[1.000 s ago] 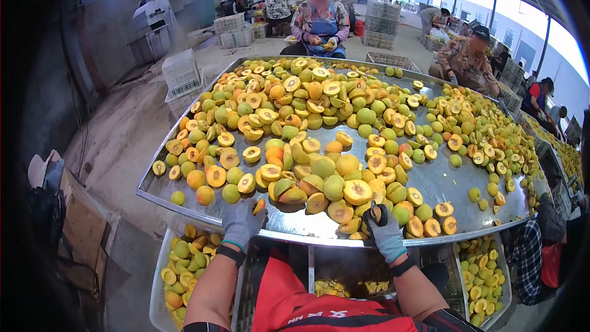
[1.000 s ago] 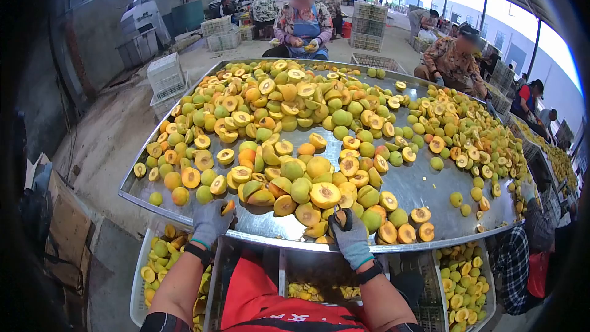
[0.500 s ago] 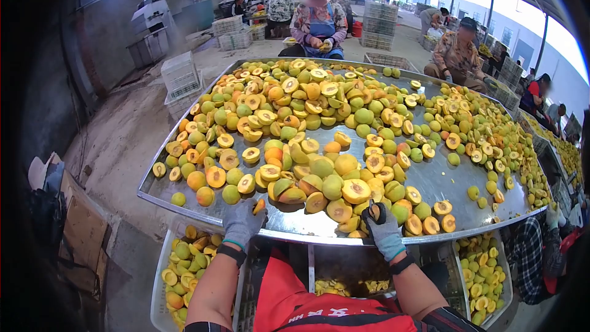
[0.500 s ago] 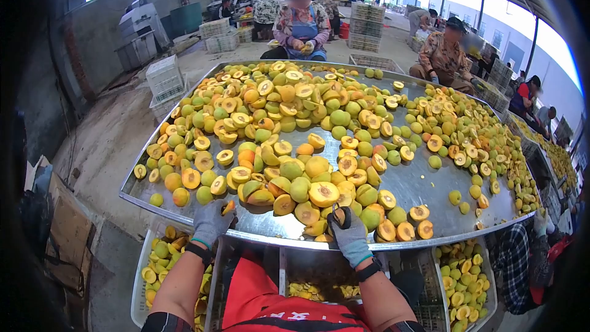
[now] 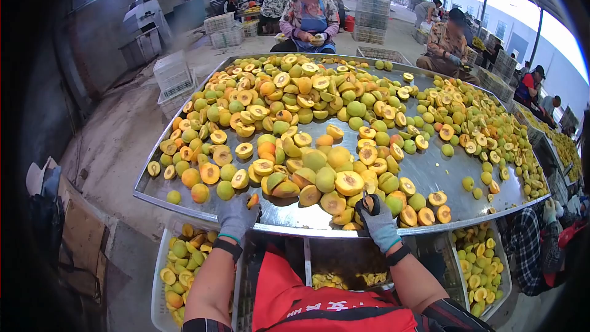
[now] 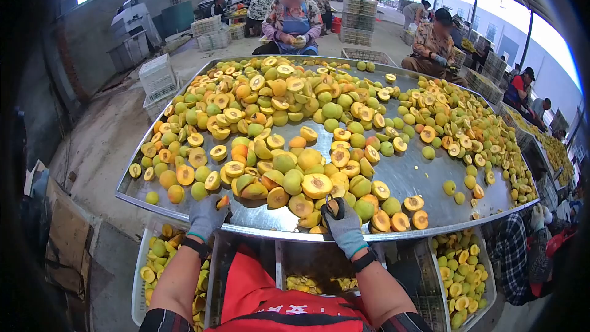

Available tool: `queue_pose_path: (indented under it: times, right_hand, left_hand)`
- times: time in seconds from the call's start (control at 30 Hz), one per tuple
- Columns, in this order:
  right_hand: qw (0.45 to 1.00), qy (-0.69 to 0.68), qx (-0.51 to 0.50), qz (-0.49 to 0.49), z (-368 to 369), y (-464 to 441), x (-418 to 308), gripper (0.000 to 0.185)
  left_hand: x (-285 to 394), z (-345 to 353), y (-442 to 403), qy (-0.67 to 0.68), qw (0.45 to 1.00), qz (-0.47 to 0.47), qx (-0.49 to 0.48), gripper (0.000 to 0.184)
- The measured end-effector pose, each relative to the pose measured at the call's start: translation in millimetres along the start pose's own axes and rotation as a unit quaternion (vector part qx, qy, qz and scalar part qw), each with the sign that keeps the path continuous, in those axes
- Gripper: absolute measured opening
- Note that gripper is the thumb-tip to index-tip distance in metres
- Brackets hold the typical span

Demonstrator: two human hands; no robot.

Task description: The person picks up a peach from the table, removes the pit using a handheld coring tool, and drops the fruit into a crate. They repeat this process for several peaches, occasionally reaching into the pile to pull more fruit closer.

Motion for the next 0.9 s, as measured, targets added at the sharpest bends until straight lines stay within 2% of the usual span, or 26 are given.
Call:
queue_pose_path:
  times: [0.27, 0.33, 0.5, 0.57, 0.63, 0.7, 0.9]
  right_hand:
    - [0.998, -0.044, 0.020, -0.028, 2.4, -2.2, 7.6, 0.026]
    - [0.999, 0.026, 0.034, -0.028, 0.5, -1.0, 5.9, 0.027]
    - [0.998, 0.044, 0.037, -0.025, -2.1, 0.5, -4.1, 0.029]
    - [0.999, 0.009, 0.028, -0.020, 1.6, -1.1, 6.6, 0.029]
    - [0.998, 0.042, 0.033, -0.018, 0.6, -0.9, 6.7, 0.031]
    - [0.999, 0.034, 0.020, 0.008, -0.7, 0.1, 0.9, 0.030]
    - [0.998, 0.060, 0.006, 0.020, -1.9, 0.3, -2.7, 0.030]
  left_hand:
    - [0.5, -1.1, 1.1, 0.007, 1.000, 0.007, 0.013, 0.032]
    - [1.5, -1.4, 1.2, 0.011, 1.000, 0.006, 0.017, 0.033]
    - [3.2, -3.5, 3.9, 0.027, 0.999, 0.004, 0.020, 0.033]
    - [4.8, -5.3, 4.1, 0.025, 1.000, 0.000, 0.008, 0.033]
    - [5.1, -1.8, 2.9, 0.022, 1.000, -0.001, -0.006, 0.033]
    - [2.5, -1.2, 2.1, 0.045, 0.999, 0.011, 0.027, 0.030]
    - [2.4, -1.3, 0.2, 0.039, 0.999, 0.006, 0.033, 0.033]
Point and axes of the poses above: each hand's wrist, its own y-axis away from the middle knuckle, its own z-axis out of the palm, x = y × z, the point moved 5 cm from there along -y, towards the middle knuckle, and after that the axes turned 11 degrees about -x, right-handed, at the moved point
